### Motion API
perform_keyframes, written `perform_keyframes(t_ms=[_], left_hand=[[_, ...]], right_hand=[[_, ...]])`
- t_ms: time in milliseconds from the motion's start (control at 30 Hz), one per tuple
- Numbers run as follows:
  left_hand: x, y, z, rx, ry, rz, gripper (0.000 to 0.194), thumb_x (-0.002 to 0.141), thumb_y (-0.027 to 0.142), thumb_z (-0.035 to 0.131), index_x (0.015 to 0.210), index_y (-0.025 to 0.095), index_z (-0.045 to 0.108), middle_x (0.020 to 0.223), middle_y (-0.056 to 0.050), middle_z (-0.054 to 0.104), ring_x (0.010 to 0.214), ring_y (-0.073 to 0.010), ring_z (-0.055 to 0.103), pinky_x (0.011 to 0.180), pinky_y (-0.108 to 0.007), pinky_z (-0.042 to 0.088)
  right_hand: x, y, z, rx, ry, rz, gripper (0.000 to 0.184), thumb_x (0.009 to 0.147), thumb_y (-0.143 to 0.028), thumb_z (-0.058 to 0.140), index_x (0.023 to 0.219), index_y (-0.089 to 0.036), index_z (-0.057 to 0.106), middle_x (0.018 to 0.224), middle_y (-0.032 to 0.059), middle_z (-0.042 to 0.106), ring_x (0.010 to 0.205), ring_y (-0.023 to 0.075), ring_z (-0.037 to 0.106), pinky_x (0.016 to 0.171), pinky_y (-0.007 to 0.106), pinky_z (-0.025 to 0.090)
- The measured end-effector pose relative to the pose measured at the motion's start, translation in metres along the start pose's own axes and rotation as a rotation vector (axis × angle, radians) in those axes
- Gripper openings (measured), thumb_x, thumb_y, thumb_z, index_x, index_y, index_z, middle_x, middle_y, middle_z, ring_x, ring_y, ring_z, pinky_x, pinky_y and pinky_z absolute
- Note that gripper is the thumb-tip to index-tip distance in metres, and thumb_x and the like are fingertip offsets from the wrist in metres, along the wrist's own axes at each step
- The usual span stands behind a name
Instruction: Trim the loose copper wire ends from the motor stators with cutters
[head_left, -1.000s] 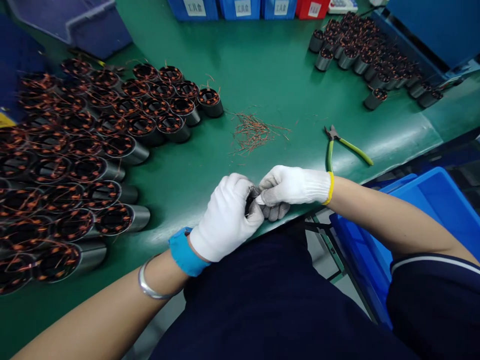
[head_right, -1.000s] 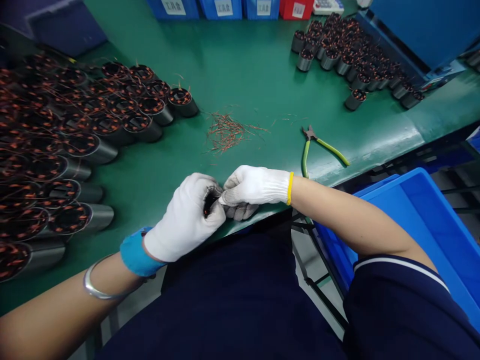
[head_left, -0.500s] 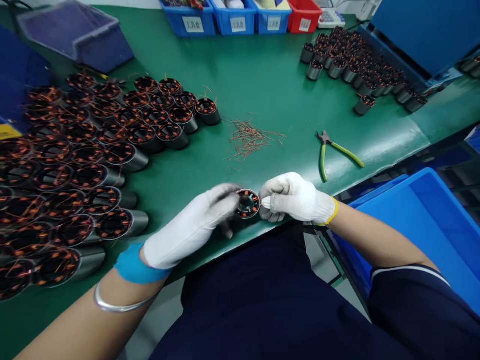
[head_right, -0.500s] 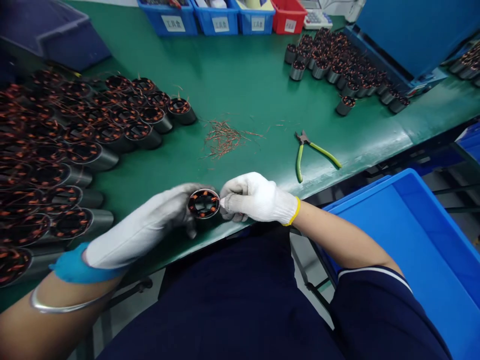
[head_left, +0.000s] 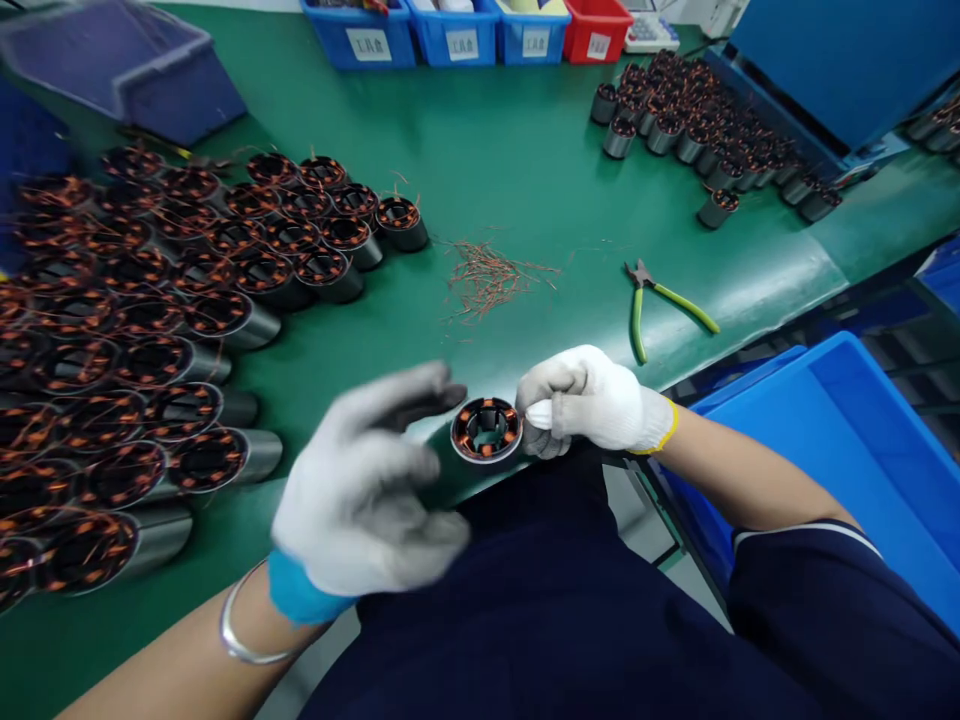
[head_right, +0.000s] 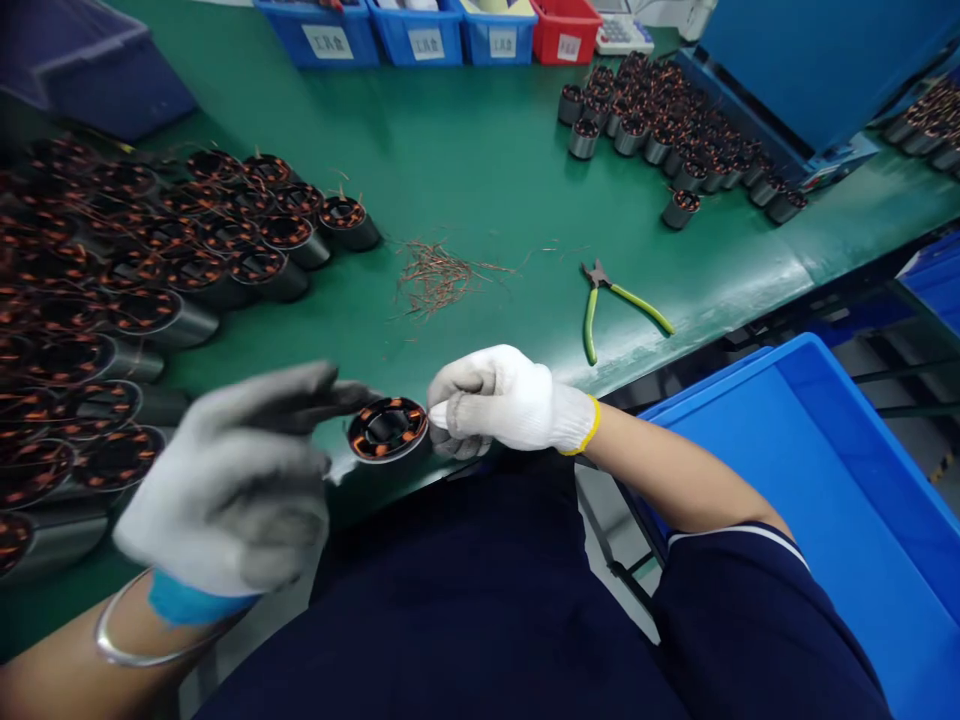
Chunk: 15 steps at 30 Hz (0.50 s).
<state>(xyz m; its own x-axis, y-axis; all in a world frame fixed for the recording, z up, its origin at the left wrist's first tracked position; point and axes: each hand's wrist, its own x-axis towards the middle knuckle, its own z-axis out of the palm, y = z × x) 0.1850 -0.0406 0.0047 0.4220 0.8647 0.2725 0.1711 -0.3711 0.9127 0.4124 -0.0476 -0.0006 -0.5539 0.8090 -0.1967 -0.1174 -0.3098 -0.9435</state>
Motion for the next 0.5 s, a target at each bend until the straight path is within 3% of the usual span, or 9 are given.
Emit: perform_keyframes(t_ms=[33, 100, 167, 200, 300, 367, 433, 467, 500], left_hand=[[0.003, 0.000, 0.001, -0.135, -0.011, -0.193, 0.039, 0.078, 0.061, 0.061, 0.079, 0.022, 0.059, 0.088, -0.006, 0.071, 0.075, -0.0236, 0.071, 0.070, -0.042, 0.061], [0.008, 0.001, 0.002, -0.402, -0.260, -0.554, 0.055, 0.087, 0.067, 0.038, 0.084, 0.017, 0.060, 0.062, -0.006, 0.066, 0.049, -0.0211, 0.064, 0.047, -0.036, 0.055], [0.012, 0.001, 0.003, -0.503, -0.458, -0.764, 0.052, 0.089, 0.062, 0.042, 0.092, 0.015, 0.062, 0.051, -0.003, 0.060, 0.037, -0.0177, 0.056, 0.037, -0.029, 0.047], [0.012, 0.002, 0.003, -0.494, -0.429, -0.758, 0.045, 0.086, 0.056, 0.053, 0.100, 0.015, 0.062, 0.056, -0.004, 0.064, 0.040, -0.0173, 0.058, 0.038, -0.028, 0.048], [0.005, 0.003, 0.003, -0.309, -0.118, -0.389, 0.044, 0.073, 0.030, 0.075, 0.114, 0.023, 0.060, 0.110, -0.011, 0.071, 0.081, -0.0232, 0.072, 0.065, -0.033, 0.061], [-0.003, 0.003, 0.002, -0.108, -0.045, -0.029, 0.030, 0.070, 0.018, 0.075, 0.099, 0.024, 0.066, 0.136, -0.010, 0.058, 0.110, -0.0275, 0.065, 0.089, -0.039, 0.058], [-0.010, 0.001, 0.003, 0.005, -0.024, 0.241, 0.013, 0.072, 0.012, 0.071, 0.079, 0.022, 0.067, 0.140, -0.006, 0.054, 0.118, -0.0274, 0.061, 0.098, -0.041, 0.054], [-0.012, 0.000, 0.003, -0.005, 0.029, 0.288, 0.009, 0.074, 0.013, 0.069, 0.075, 0.021, 0.065, 0.138, -0.005, 0.056, 0.116, -0.0268, 0.062, 0.098, -0.041, 0.054], [-0.012, -0.001, 0.003, -0.050, 0.088, 0.244, 0.006, 0.076, 0.017, 0.069, 0.074, 0.021, 0.064, 0.134, -0.005, 0.059, 0.111, -0.0256, 0.065, 0.094, -0.040, 0.055]], right_hand=[[-0.001, -0.002, 0.001, -0.042, 0.010, -0.017, 0.020, 0.079, -0.031, 0.067, 0.076, -0.012, 0.061, 0.066, 0.0009, 0.066, 0.053, 0.0085, 0.062, 0.050, 0.018, 0.052], [-0.001, -0.003, 0.002, -0.104, 0.035, -0.050, 0.018, 0.079, -0.029, 0.067, 0.074, -0.012, 0.061, 0.065, 0.0002, 0.064, 0.053, 0.0077, 0.060, 0.051, 0.018, 0.052], [0.000, -0.001, 0.002, -0.109, 0.057, -0.050, 0.018, 0.078, -0.028, 0.067, 0.073, -0.012, 0.060, 0.064, -0.0004, 0.063, 0.052, 0.0071, 0.059, 0.051, 0.017, 0.051], [0.001, 0.001, 0.002, -0.084, 0.065, -0.033, 0.018, 0.077, -0.029, 0.067, 0.073, -0.013, 0.060, 0.063, -0.0006, 0.063, 0.051, 0.0071, 0.059, 0.050, 0.017, 0.051], [0.005, 0.007, 0.001, 0.036, 0.084, 0.037, 0.023, 0.075, -0.034, 0.069, 0.074, -0.013, 0.059, 0.062, -0.0007, 0.065, 0.047, 0.0074, 0.058, 0.045, 0.017, 0.049], [0.006, 0.009, 0.001, 0.108, 0.089, 0.060, 0.029, 0.073, -0.040, 0.072, 0.074, -0.014, 0.057, 0.061, -0.0009, 0.065, 0.044, 0.0078, 0.057, 0.041, 0.017, 0.047], [0.005, 0.007, 0.003, 0.116, 0.076, 0.062, 0.033, 0.071, -0.043, 0.073, 0.075, -0.014, 0.058, 0.061, -0.0009, 0.064, 0.044, 0.0086, 0.057, 0.041, 0.017, 0.047], [0.003, 0.004, 0.004, 0.093, 0.060, 0.056, 0.033, 0.071, -0.043, 0.073, 0.074, -0.014, 0.058, 0.061, -0.0005, 0.064, 0.046, 0.0089, 0.058, 0.042, 0.018, 0.047], [0.002, 0.002, 0.006, 0.054, 0.043, 0.045, 0.031, 0.073, -0.041, 0.072, 0.073, -0.013, 0.059, 0.062, 0.0000, 0.064, 0.048, 0.0090, 0.059, 0.044, 0.018, 0.049]])
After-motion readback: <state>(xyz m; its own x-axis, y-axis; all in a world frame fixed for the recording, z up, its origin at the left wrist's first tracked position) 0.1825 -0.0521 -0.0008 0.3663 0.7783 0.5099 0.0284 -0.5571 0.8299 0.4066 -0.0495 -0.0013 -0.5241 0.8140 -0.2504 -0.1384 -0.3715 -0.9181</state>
